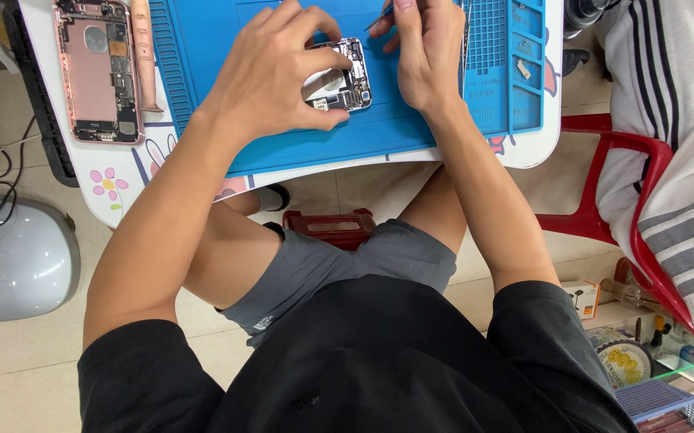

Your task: The person is repairing a disassembled smartphone on a blue work mat. They use a screwdriver to remove screws and tweezers to handle small internal components, including a metal bracket and ribbon cables, while working on the device's internal assembly.

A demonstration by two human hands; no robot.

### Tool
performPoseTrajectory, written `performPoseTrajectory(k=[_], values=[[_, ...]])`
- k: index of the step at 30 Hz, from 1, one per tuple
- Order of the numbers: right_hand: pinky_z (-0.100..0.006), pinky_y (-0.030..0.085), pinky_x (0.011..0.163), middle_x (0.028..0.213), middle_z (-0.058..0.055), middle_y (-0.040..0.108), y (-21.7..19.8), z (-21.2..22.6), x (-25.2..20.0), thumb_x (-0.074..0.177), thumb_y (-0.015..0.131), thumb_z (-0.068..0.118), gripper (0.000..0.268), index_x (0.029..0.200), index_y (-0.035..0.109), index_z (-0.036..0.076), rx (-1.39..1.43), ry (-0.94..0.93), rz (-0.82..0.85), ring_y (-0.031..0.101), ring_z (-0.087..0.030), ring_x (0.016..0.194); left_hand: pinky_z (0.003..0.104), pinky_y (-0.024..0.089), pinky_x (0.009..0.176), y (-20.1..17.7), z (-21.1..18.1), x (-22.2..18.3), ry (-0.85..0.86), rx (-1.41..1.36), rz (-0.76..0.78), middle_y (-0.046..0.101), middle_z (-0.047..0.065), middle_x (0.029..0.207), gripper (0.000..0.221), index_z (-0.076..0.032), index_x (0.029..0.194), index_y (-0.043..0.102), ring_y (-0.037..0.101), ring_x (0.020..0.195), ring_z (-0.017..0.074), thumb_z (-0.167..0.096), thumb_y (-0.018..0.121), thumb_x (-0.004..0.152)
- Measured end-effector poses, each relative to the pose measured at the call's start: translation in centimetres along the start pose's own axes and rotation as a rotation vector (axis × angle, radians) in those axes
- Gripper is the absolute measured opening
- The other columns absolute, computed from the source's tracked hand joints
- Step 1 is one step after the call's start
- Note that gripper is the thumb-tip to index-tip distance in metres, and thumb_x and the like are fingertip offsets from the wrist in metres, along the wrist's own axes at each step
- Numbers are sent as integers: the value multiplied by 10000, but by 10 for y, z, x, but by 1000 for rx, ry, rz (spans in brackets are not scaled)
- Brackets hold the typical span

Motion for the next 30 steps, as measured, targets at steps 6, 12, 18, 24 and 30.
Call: performPoseTrajectory(k=[6, 12, 18, 24, 30], values=[[-281, 574, 587, 880, -113, 688, 1, 3, 1, 1192, 387, 300, 317, 1160, 561, 37, -13, 10, 12, 762, -208, 800, 432, 526, 754, -2, 1, -1, 35, 21, 5, 684, 102, 1211, 503, -121, 1016, 812, 572, 998, 290, -543, 1011, 825], [-296, 567, 603, 821, -112, 717, -1, 11, 3, 1192, 390, 309, 304, 1152, 542, 49, -43, -6, 35, 734, -209, 763, 397, 584, 799, -8, -8, 3, 95, 182, 41, 723, 66, 1261, 416, -243, 1038, 832, 619, 1037, 252, -616, 927, 880], [-288, 552, 607, 814, -102, 705, 0, 14, 3, 1194, 399, 288, 276, 1157, 543, 55, -36, -11, 49, 713, -192, 737, 399, 571, 797, -11, -12, 3, 89, 172, 69, 712, 65, 1287, 402, -218, 1066, 814, 629, 1084, 252, -578, 906, 913], [-300, 541, 609, 802, -92, 705, -1, 14, 3, 1189, 402, 285, 279, 1160, 558, 56, -60, -8, 29, 701, -189, 721, 387, 570, 780, -11, -12, 4, 107, 214, 65, 713, 58, 1288, 401, -237, 1068, 807, 615, 1062, 244, -590, 903, 904], [-309, 508, 624, 852, -74, 669, -1, 16, 6, 1167, 483, 221, 206, 1104, 595, 60, -115, -73, -26, 731, -209, 736, 415, 563, 785, -12, -11, 3, 86, 167, 57, 712, 63, 1298, 401, -207, 1071, 807, 617, 1058, 262, -553, 910, 895]])
Point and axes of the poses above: each hand's wrist, its own x-axis towards the middle knuckle, its own y-axis out of the palm, z = x × y, the point moved 3 cm from there along x, towards the middle knuckle
